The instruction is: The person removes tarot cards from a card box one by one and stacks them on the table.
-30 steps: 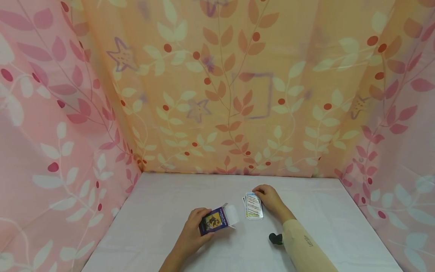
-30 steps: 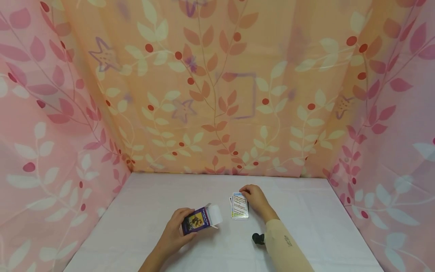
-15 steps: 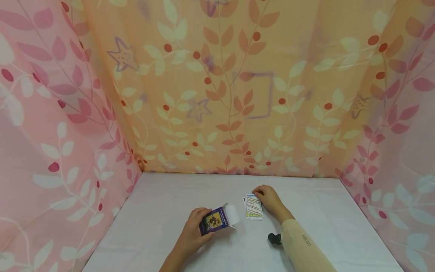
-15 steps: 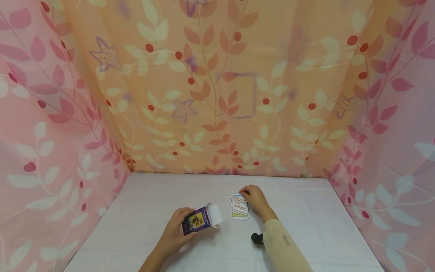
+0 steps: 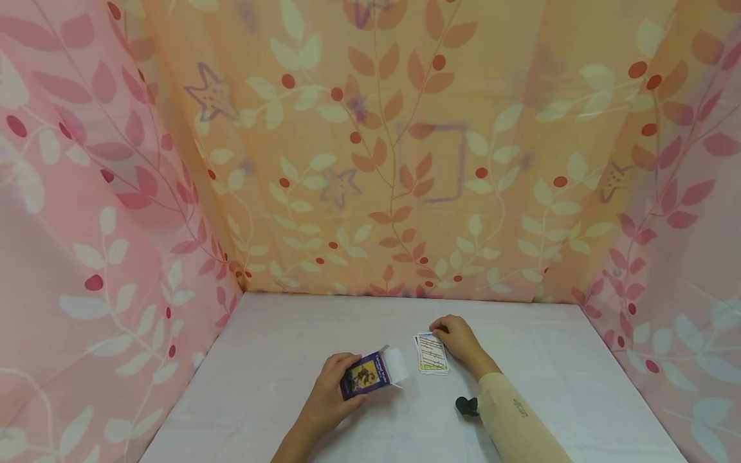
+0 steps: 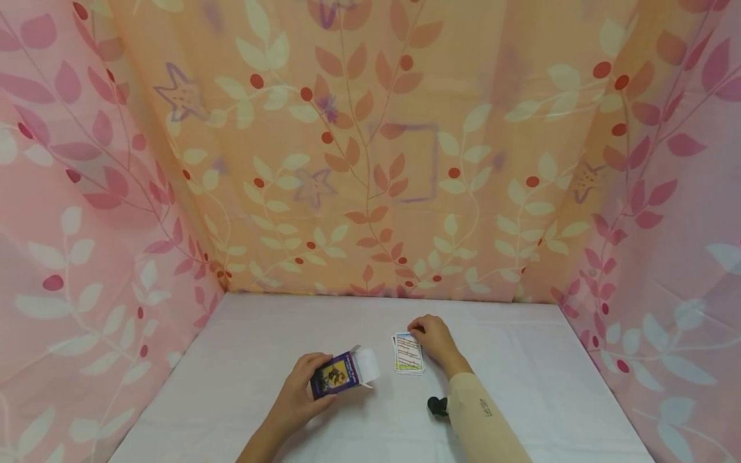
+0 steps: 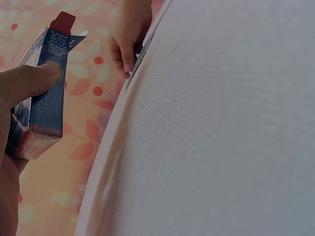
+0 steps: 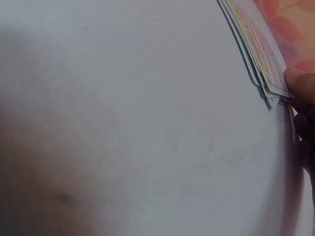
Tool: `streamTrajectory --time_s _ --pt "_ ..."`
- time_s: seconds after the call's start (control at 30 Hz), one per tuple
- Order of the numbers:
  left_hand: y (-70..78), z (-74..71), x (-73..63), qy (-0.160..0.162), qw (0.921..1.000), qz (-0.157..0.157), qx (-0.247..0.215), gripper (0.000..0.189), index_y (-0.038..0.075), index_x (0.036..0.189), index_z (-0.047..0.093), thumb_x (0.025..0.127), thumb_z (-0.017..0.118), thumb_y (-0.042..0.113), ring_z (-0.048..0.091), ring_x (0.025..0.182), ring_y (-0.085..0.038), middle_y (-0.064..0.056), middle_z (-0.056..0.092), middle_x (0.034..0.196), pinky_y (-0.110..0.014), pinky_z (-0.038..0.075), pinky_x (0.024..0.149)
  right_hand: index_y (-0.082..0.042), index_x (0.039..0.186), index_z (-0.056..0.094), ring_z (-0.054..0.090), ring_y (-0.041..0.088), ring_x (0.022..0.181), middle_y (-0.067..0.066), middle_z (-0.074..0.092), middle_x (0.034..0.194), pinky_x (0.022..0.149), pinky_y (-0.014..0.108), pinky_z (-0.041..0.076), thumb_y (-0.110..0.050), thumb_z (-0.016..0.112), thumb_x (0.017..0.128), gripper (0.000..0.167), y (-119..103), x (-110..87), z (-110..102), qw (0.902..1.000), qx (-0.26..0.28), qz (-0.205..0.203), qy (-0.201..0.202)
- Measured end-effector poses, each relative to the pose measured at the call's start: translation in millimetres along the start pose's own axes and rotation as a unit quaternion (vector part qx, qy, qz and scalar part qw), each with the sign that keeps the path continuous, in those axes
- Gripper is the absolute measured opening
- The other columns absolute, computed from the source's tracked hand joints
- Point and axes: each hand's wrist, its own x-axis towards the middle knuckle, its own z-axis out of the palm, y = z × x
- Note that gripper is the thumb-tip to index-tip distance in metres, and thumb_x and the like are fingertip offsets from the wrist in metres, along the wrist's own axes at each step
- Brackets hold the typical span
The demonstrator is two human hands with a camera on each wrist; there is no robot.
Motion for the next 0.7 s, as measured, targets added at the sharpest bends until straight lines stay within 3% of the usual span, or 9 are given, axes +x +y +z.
streamTrajectory --time_s 0.4,0.7 --pt "0.1 -0.8 1.1 -0.007 1.0000 0.002 0.002 0.081 0.031 0.144 0.051 0.076 0.093 0.021 0.051 0.125 -0.011 0.010 0.050 0.139 -0.042 0.051 0.106 -0.016 0.100 0.077 0.059 0.018 0.097 -0.002 0.070 0.099 0.094 0.046 0.049 -0.013 0.073 0.094 0.008 -1.2 -0.1 -0.2 0.9999 0.007 0.009 -0.001" --pt "0.0 -1.2 0.2 -0.008 1.0000 0.000 0.001 0.079 0.017 0.144 0.055 0.075 0.093 0.022 0.051 0.125 -0.011 0.010 0.049 0.139 -0.042 0.051 0.106 -0.012 0.104 0.076 0.060 0.018 0.095 -0.001 0.071 0.100 0.094 0.045 0.050 -0.016 0.074 0.094 0.010 -6.0 -5.8 -6.1 0.9990 0.040 0.013 0.013"
